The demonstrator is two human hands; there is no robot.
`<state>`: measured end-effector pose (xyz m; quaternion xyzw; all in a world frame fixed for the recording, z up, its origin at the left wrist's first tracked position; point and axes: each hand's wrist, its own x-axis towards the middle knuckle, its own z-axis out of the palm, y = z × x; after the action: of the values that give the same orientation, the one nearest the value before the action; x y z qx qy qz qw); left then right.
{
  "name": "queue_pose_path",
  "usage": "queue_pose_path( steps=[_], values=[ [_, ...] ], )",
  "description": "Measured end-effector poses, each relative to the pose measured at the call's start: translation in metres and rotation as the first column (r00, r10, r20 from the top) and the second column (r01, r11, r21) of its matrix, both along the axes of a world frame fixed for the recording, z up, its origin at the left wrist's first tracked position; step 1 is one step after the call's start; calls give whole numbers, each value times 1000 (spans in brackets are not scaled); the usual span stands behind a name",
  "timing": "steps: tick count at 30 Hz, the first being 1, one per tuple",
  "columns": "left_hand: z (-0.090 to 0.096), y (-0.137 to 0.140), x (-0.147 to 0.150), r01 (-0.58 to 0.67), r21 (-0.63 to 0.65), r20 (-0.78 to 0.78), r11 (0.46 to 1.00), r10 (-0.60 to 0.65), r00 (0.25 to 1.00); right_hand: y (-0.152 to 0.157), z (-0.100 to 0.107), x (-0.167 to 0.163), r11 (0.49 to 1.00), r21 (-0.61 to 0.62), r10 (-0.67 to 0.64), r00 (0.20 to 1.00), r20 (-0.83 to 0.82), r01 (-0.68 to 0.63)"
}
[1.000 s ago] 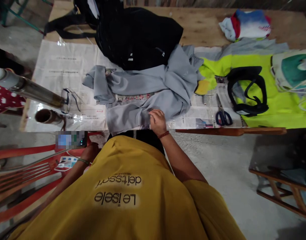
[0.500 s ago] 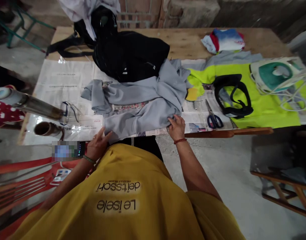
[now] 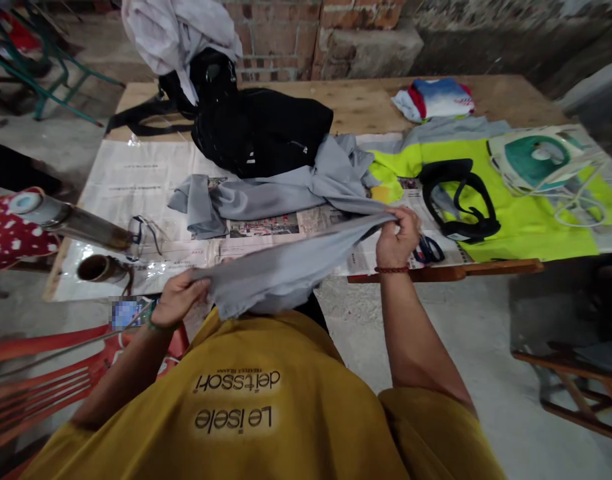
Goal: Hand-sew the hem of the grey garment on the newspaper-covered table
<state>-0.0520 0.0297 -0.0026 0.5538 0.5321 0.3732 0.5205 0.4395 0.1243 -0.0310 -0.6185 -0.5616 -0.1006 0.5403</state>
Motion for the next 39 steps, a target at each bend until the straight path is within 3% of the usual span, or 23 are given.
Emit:
queue_pose_path(
  steps=[3, 5, 7, 9, 12, 15, 19, 23, 26, 29, 33, 39],
  values=[
    [-9, 42, 9, -204, -135, 38, 970, 211, 977, 53, 7, -16, 991, -132, 24, 998, 65, -15],
    [-22, 73, 11, -372, -157, -64, 915, 366, 928, 88, 5, -34, 966, -252, 84, 991, 108, -54],
    [-37, 96, 7, -538, -38, -187, 842, 523, 831, 112, 1, -51, 939, -334, 131, 983, 132, -81],
    [-52, 103, -2, -602, 132, -258, 788, 613, 747, 116, -5, -66, 931, -352, 151, 980, 127, -98],
    [-70, 85, -17, -549, 225, -305, 805, 593, 745, 86, -18, -77, 939, -312, 185, 978, 97, -147],
    [-77, 51, -21, -463, 125, -354, 877, 476, 805, 32, -33, -81, 922, -321, 262, 960, 97, -219],
    [-68, 24, -9, -341, 1, -443, 940, 306, 843, -23, -52, -90, 867, -409, 373, 915, 153, -285],
    [-56, 30, 13, -333, 6, -446, 943, 301, 843, -32, -63, -103, 821, -497, 428, 879, 212, -280],
    [-53, 40, 23, -307, -10, -359, 952, 283, 889, -24, -68, -110, 805, -543, 412, 885, 217, -241],
    [-50, 48, 19, -343, -134, -218, 930, 310, 925, -19, -74, -106, 783, -573, 417, 888, 193, -243],
    [-45, 54, -4, -392, -341, -33, 854, 406, 913, -29, -84, -85, 780, -579, 407, 895, 183, -237],
    [-39, 53, -20, -451, -401, -10, 797, 489, 872, -42, -89, -68, 770, -600, 410, 888, 208, -215]
  ],
)
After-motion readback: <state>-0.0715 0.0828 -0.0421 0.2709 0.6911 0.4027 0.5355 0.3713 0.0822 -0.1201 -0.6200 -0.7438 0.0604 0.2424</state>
